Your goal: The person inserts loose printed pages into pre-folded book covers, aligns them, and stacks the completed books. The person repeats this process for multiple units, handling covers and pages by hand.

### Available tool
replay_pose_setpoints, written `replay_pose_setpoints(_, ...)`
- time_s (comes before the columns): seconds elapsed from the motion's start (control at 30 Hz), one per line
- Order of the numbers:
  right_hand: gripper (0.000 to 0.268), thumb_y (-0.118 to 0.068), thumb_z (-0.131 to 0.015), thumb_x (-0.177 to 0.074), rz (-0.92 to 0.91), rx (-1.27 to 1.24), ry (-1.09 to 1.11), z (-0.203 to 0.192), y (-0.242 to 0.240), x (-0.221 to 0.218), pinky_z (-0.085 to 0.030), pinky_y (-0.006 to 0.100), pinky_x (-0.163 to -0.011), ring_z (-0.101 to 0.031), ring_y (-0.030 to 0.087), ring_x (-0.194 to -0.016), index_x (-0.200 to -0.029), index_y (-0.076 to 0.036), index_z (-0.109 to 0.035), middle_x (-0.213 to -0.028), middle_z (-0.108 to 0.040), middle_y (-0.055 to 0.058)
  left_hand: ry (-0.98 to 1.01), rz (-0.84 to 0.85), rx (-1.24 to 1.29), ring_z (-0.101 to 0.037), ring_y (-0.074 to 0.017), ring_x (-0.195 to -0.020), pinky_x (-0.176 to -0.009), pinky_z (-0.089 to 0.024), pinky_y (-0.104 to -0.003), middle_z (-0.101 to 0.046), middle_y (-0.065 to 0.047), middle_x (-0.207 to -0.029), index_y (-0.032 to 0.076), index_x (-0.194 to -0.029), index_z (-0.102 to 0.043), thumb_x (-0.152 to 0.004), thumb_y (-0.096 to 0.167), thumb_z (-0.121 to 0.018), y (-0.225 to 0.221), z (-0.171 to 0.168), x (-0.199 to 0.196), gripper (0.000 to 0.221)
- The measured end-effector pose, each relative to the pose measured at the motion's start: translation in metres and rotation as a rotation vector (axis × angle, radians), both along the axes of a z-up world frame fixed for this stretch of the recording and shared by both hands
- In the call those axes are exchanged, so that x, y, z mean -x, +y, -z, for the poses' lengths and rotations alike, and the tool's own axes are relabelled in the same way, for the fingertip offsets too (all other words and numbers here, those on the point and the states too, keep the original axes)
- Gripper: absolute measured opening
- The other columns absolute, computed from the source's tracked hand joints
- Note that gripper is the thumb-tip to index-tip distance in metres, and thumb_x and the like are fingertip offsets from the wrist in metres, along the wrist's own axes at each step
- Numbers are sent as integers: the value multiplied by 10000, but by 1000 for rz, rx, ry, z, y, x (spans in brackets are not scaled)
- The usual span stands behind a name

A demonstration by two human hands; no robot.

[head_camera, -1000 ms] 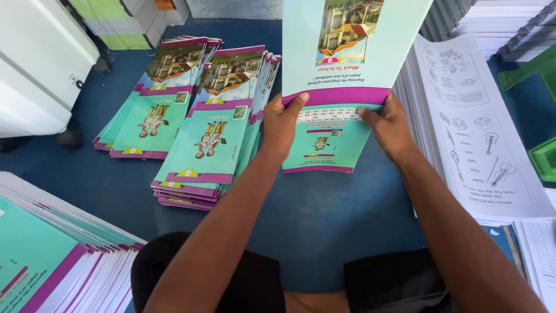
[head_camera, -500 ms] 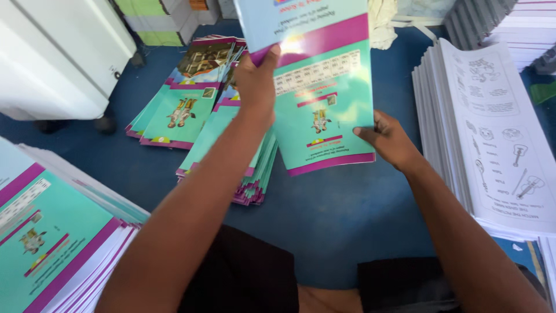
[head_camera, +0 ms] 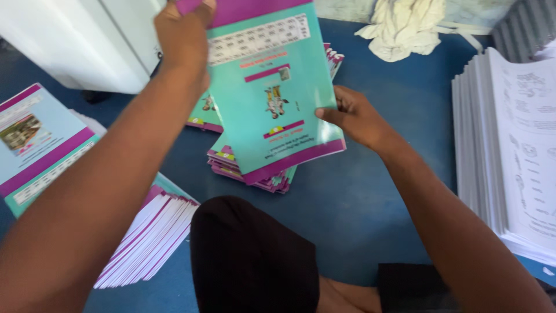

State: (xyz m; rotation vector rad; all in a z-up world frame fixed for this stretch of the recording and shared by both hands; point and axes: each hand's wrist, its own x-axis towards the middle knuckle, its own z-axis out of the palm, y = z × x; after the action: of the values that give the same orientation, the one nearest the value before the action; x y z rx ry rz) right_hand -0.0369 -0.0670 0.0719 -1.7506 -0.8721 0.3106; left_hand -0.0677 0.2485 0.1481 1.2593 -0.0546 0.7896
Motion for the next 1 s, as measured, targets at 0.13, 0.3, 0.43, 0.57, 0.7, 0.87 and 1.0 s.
replay_pose_setpoints(0.13, 374, -194, -672, -999, -24, 5, 16, -5, 40, 9, -562, 334, -919, -682, 145, -1038, -1318, -11, -607, -1131, -736, 85, -121, -104, -33, -457, -153, -706, -654, -409, -380, -570, -41, -796, 20, -840, -555, -929, -37, -724, 52, -10, 26, 200)
replay_pose_setpoints(0.3, 462, -159, -648, -982, -167, -76, -20, -14, 91, 25, -545, 331, -938, -665, 135, -1059, -1407, -13, -544, -1159, -713, 82, -82, -272, -35, -451, -161, -710, -635, -407, -391, -547, -38, -802, 37, -857, -526, -923, -2, -739, 104, -18, 62, 226)
replay_pose_setpoints(0.43, 455, -165, -636, -1011, -310, -162, -34, -16, 126, 39, -540, 328, -974, -662, 136, -1111, -1417, 5, -526, -1202, -695, 82, -65, -379, -41, -493, -171, -750, -648, -441, -398, -573, -48, -851, 43, -910, -537, -927, 30, -741, 142, -21, 98, 205)
replay_pose_setpoints(0.57, 455, -201, -646, -1014, -349, -133, -17, -17, 161, 57, -546, 327, -943, -660, 145, -1076, -1407, 4, -547, -1179, -692, 89, -30, -491, -38, -534, -181, -789, -662, -476, -406, -600, -58, -901, 50, -962, -548, -930, 61, -742, 180, -19, 138, 197)
replay_pose_setpoints(0.7, 479, -221, -651, -997, -413, -155, 59, -16, 193, 74, -538, 315, -968, -663, 138, -1119, -1402, -10, -509, -1213, -697, 71, 35, -600, -33, -576, -191, -829, -675, -510, -414, -626, -68, -951, 56, -1015, -559, -934, 93, -743, 214, -16, 174, 205)
replay_pose_setpoints(0.87, 426, -140, -670, -962, -538, -149, 77, -4, 225, 91, -531, 320, -968, -652, 147, -1095, -1349, 6, -570, -1191, -699, 86, 174, -743, -28, -628, -204, -879, -691, -552, -423, -659, -81, -1013, 64, -1080, -572, -938, 133, -744, 247, -19, 221, 234)
replay_pose_setpoints(1.0, 357, -110, -681, -964, -592, -189, 102, 12, 251, 106, -516, 303, -990, -644, 134, -1104, -1295, 9, -616, -1177, -705, 77, 342, -840, 3, -669, -214, -919, -705, -586, -431, -686, -92, -1063, 71, -1133, -583, -941, 165, -746, 260, -17, 252, 268)
